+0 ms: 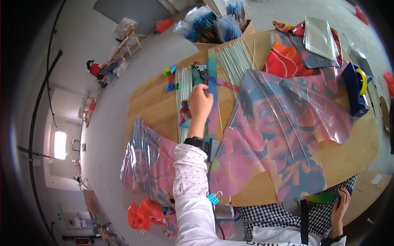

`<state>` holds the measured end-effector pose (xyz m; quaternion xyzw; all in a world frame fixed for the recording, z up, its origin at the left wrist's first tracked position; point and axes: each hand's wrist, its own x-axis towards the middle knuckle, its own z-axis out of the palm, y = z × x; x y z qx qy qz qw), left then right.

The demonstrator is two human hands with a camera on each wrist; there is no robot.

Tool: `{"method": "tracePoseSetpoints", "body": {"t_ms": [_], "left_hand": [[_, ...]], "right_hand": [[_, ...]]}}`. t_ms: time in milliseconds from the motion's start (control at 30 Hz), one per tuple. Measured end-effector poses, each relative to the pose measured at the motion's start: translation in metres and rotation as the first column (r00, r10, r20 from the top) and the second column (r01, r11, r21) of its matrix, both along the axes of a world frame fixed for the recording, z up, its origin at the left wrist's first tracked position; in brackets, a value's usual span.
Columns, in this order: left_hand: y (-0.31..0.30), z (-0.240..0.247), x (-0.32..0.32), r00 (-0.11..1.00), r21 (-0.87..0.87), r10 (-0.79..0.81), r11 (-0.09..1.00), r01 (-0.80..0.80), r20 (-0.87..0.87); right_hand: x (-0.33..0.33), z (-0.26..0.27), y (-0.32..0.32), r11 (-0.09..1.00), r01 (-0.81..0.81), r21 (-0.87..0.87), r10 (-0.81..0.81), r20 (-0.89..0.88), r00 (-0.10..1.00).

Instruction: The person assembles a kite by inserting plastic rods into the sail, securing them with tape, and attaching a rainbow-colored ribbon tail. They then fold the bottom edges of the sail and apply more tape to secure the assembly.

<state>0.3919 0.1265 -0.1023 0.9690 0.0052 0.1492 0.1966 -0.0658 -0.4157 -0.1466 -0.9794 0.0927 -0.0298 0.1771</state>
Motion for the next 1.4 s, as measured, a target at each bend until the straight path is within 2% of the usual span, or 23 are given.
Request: {"method": "tracePoseSetpoints", "body": {"t_ms": [33, 67, 133, 200, 233, 333, 400, 467, 567, 600, 667, 767, 833, 867, 933, 1000, 1067, 1133, 1167, 1200, 1267, 1367, 1400], "left_hand": [[-0.008, -0.023, 0.017, 1.0, -0.277, -0.018, 0.961, 0.023, 0.02], [-0.011, -0.047, 0.037, 0.997, -0.435, -0.021, 0.9, -0.013, -0.074], [-0.023, -0.078, 0.064, 0.978, -0.633, -0.009, 0.764, -0.128, -0.209], [-0.016, -0.143, 0.106, 0.995, -0.565, 0.025, 0.822, -0.074, -0.094], [-0.044, -0.103, 0.087, 0.975, -0.455, 0.167, 0.864, -0.215, -0.144], [-0.06, -0.107, 0.1, 0.911, -0.284, 0.379, 0.866, -0.411, -0.164], [-0.058, -0.111, 0.099, 0.947, -0.601, 0.311, 0.744, -0.293, -0.076], [-0.053, -0.115, 0.095, 0.961, -0.836, 0.274, 0.536, -0.117, 0.042], [-0.058, -0.043, 0.048, 0.937, -0.94, 0.293, 0.331, 0.088, 0.191], [-0.053, -0.023, 0.036, 0.932, -0.967, 0.332, 0.248, 0.066, 0.148], [-0.04, 0.017, 0.002, 0.926, -0.969, 0.286, 0.094, 0.228, 0.245], [-0.023, 0.069, -0.06, 0.924, -0.946, 0.208, 0.021, 0.324, 0.321], [-0.029, 0.105, -0.118, 0.94, -0.952, 0.169, 0.132, 0.277, 0.297], [-0.032, 0.121, -0.148, 0.946, -0.948, 0.154, 0.189, 0.255, 0.285], [-0.039, 0.141, -0.215, 0.989, -0.881, -0.06, 0.449, 0.147, 0.134], [-0.055, 0.145, -0.274, 0.94, -0.792, -0.324, 0.6, 0.114, -0.111], [-0.085, 0.147, -0.327, 0.783, -0.645, -0.539, 0.724, 0.243, -0.31], [-0.112, 0.114, -0.377, 0.618, -0.689, -0.741, 0.592, 0.418, -0.262], [-0.126, 0.118, -0.392, 0.527, -0.726, -0.758, 0.6, 0.335, -0.383], [-0.137, 0.123, -0.407, 0.41, -0.752, -0.771, 0.61, 0.252, -0.488], [-0.145, 0.118, -0.431, 0.516, -0.775, -0.754, 0.584, 0.241, -0.407], [-0.143, 0.126, -0.444, 0.636, -0.804, -0.689, 0.568, 0.175, -0.348], [-0.14, 0.132, -0.445, 0.568, -0.835, -0.705, 0.547, 0.054, -0.425]], "right_hand": [[0.001, 0.001, 0.001, 1.0, 0.009, -0.005, -0.009, -0.01, 1.0], [0.002, 0.002, 0.001, 1.0, 0.015, -0.011, -0.015, -0.021, 1.0], [0.002, 0.005, 0.002, 1.0, 0.022, -0.017, -0.022, -0.043, 0.999], [0.002, 0.004, 0.001, 1.0, 0.019, -0.007, -0.02, -0.042, 0.999], [0.001, 0.002, -0.001, 1.0, 0.015, 0.006, -0.015, -0.03, 0.999], [0.006, 0.002, 0.001, 1.0, 0.018, 0.011, -0.017, -0.026, 1.0], [0.008, 0.005, 0.002, 1.0, 0.007, 0.001, -0.007, -0.026, 1.0], [0.008, 0.002, -0.001, 1.0, 0.014, -0.005, -0.014, -0.034, 0.999], [0.006, -0.001, -0.003, 1.0, 0.001, 0.01, -0.001, -0.017, 1.0], [0.005, -0.001, -0.004, 1.0, -0.005, 0.011, 0.005, -0.011, 1.0], [0.004, -0.003, -0.005, 1.0, -0.019, 0.012, 0.019, 0.012, 1.0], [0.002, -0.003, -0.003, 0.999, -0.03, 0.024, 0.029, 0.049, 0.998], [0.003, 0.0, -0.002, 0.999, -0.032, 0.037, 0.03, 0.069, 0.997], [0.003, 0.001, 0.0, 0.992, -0.021, 0.126, 0.011, 0.077, 0.997], [0.006, 0.006, 0.008, 0.954, -0.008, 0.301, -0.017, 0.081, 0.997], [0.025, 0.044, 0.041, 0.841, -0.108, 0.53, 0.093, 0.056, 0.994], [0.044, 0.089, 0.085, 0.641, -0.207, 0.739, 0.238, 0.066, 0.969], [0.054, 0.122, 0.123, 0.4, -0.334, 0.853, 0.444, 0.139, 0.885], [0.058, 0.134, 0.142, 0.287, -0.397, 0.872, 0.549, 0.19, 0.814], [0.066, 0.146, 0.158, 0.214, -0.495, 0.842, 0.682, 0.234, 0.693], [0.063, 0.144, 0.178, 0.182, -0.317, 0.931, 0.802, 0.045, 0.595], [0.053, 0.135, 0.181, 0.231, -0.292, 0.928, 0.887, -0.077, 0.455], [0.047, 0.143, 0.183, 0.219, -0.182, 0.959, 0.845, -0.094, 0.526]]}}
